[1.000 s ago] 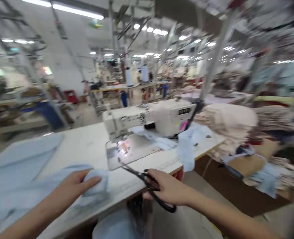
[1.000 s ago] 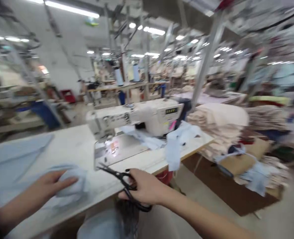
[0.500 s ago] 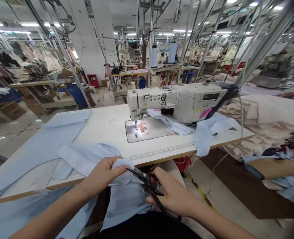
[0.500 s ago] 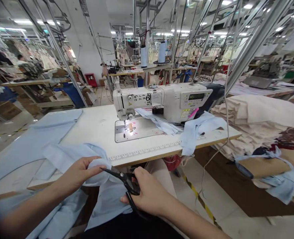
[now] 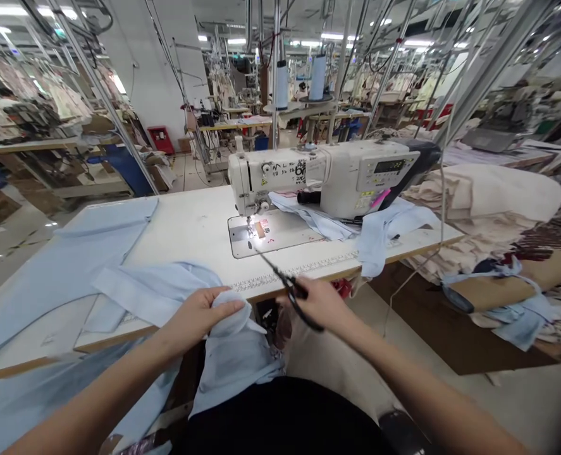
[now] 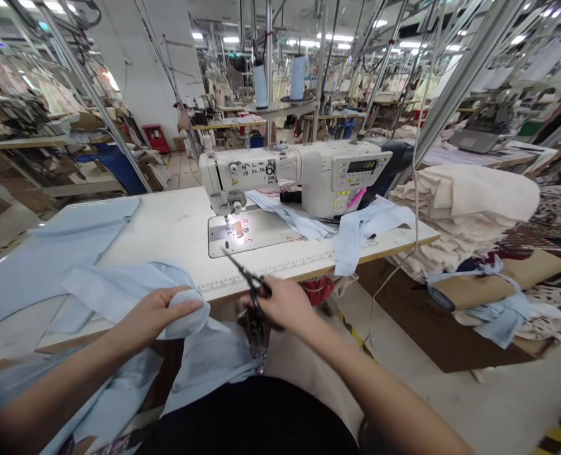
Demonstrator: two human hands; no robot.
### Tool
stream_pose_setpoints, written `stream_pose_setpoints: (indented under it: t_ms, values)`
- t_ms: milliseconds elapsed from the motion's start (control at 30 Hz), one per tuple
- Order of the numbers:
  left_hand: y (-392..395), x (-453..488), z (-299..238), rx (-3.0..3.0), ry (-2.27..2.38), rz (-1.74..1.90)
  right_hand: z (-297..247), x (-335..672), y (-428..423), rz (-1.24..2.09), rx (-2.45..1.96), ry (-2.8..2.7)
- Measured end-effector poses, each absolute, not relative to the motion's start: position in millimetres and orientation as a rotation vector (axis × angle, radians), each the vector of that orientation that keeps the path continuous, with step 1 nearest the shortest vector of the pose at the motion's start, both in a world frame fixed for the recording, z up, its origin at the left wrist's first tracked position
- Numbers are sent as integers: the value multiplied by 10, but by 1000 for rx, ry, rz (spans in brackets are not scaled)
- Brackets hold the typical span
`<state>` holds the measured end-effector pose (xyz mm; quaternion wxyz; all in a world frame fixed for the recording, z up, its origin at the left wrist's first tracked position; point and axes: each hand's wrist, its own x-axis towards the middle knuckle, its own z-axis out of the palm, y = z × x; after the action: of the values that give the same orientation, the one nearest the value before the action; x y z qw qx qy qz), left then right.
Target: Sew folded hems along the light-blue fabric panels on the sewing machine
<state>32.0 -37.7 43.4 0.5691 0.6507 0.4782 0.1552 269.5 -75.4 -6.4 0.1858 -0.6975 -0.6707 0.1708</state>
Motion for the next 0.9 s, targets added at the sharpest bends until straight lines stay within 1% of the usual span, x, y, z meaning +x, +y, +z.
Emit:
stream_pose_setpoints:
  t_ms: [167,267,333,400,467,600,767,900]
  values:
    - [-248,380,459,1772,1165,379,37,3158,-112,247,-2121,-1789]
    - [-166,421,474,1855,1155,374,9,3150,-50,111,-2067,-1815]
    - [-102,452,452,1814,1104,358,-31,2968,-160,26,-1770,-1973]
    - [-25,484,398,1750,1009,348,-81,2721,-309,-55,-1263,-2155]
    - [54,513,324,1699,906,358,-128,2501,-416,-96,-935,-2200]
    - [145,533,204,1571,802,441,-189,2339,-398,-86,-833,-2137]
    - [132,479,156,1402,783,370,-250,2413,-268,-19,-744,-2224]
    - [64,438,141,1559,773,356,-237,2418,-289,90,-719,-2216]
